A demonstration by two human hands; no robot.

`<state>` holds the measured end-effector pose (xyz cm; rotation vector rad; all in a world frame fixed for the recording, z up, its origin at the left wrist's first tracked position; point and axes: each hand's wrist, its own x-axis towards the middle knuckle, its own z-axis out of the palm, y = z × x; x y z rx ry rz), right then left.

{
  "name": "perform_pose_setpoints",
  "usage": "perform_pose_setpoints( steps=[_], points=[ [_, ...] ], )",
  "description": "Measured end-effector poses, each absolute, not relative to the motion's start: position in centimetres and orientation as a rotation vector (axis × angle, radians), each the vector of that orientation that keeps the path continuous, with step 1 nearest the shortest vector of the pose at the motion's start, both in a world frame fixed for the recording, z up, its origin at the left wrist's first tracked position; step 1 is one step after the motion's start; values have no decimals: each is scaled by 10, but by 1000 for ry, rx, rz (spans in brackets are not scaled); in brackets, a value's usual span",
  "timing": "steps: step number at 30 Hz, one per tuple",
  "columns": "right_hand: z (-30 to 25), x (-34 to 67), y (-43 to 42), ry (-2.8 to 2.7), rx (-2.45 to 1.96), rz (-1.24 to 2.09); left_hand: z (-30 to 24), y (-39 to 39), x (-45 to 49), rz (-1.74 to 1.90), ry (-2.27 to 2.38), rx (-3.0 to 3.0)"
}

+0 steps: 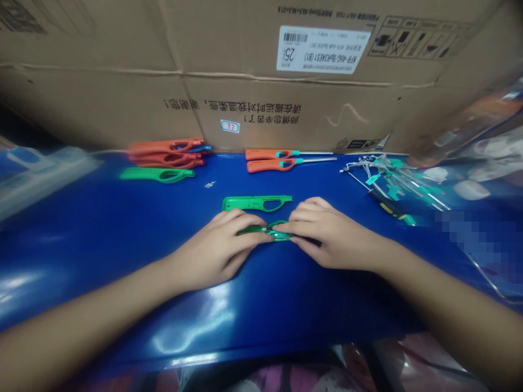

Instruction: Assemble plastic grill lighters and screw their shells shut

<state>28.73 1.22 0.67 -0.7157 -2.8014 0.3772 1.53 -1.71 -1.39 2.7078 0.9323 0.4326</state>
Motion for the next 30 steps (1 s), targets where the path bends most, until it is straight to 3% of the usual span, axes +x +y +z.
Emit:
perform_pose_setpoints(
  steps=[30],
  points=[
    [16,295,18,-2846,-798,359,-14,-16,16,459,934,2668]
  ],
)
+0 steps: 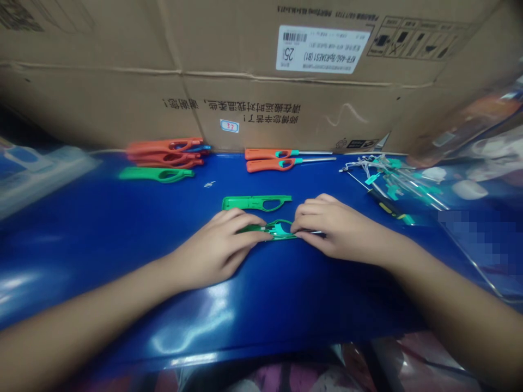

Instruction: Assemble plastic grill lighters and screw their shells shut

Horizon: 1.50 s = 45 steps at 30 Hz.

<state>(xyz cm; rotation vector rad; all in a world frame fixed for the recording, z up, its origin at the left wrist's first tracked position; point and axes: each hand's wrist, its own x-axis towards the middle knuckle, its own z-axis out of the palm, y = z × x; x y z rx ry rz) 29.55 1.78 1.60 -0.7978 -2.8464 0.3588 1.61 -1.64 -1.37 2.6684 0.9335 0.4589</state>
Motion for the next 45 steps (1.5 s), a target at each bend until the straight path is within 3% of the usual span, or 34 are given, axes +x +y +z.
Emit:
perform_pose_setpoints(
  steps=[15,26,33,45],
  points=[
    [20,306,34,-2452,-1291,1073,-14,-14,13,470,940,2676],
    [12,304,37,-2437,-1328,1060,-16,-12,12,468,908,2677],
    [13,299,29,-2493,-1081,911,-11,-13,12,479,899,2714],
    [8,297,27,-2534,-972,834,-15,13,-6,770,1269,2563]
  ],
)
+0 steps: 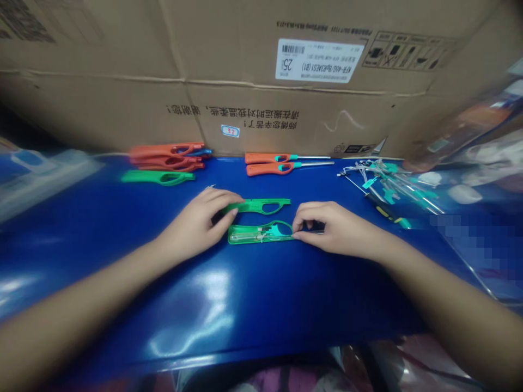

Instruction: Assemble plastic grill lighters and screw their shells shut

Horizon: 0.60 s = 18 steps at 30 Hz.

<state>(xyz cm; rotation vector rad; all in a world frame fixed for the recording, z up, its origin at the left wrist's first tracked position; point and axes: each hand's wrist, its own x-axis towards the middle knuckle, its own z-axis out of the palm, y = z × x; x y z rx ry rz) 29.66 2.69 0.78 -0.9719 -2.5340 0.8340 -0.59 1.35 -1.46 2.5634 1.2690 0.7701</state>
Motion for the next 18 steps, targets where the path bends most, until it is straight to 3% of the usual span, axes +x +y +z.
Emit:
perform_pose_setpoints(
  steps=[4,11,18],
  points=[
    [4,295,29,-2422,-993,787,-20,21,-10,769,1233,2543],
    [-9,295,34,-2477,-1048,367,-18,17,-8,820,1208,2502],
    [-2,290,26,-2558,-868,186,-5,-1,4,804,1272,2131]
  ],
)
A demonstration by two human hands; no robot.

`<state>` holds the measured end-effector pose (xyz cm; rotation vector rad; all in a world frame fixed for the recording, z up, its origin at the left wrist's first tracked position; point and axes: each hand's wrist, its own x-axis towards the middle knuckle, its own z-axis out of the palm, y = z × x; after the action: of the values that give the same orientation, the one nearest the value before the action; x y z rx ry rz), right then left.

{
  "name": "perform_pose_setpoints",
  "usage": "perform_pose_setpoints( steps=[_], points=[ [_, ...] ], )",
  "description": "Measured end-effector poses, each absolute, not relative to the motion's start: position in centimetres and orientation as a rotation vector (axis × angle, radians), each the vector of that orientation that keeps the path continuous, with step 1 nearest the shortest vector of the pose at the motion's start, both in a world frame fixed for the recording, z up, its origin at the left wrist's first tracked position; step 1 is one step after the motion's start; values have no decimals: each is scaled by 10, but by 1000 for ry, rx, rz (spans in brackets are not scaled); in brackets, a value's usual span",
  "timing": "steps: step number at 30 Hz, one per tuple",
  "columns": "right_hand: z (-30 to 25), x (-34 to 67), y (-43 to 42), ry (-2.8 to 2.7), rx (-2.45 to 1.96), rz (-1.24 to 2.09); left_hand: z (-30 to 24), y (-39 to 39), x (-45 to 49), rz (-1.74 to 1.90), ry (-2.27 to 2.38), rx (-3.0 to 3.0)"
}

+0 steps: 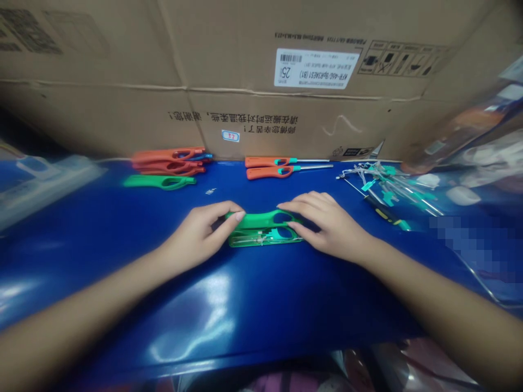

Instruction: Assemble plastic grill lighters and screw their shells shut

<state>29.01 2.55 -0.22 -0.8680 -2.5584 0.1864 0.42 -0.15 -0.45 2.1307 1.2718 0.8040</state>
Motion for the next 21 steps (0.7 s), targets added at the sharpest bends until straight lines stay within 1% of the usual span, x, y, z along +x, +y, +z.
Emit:
perform_pose_setpoints(
  steps=[6,10,12,15,18,21],
  points=[
    [-2,287,19,-2588,-806,239,0,-10,15,856,1291,1813],
    [-5,286,18,-2595,-824,242,0,-11,16,860,1280,1771],
    [-6,286,17,-2593,-841,262,-2,-11,14,894,1272,1924],
    [-7,284,17,-2607,-855,274,-4,-10,9,906,1171,2318],
    [-9,283,17,-2653,-865,254,-6,-9,4,798,1062,2600],
    [-10,283,17,-2681,-879,252,-6,-6,1,674,1051,2707]
  ],
)
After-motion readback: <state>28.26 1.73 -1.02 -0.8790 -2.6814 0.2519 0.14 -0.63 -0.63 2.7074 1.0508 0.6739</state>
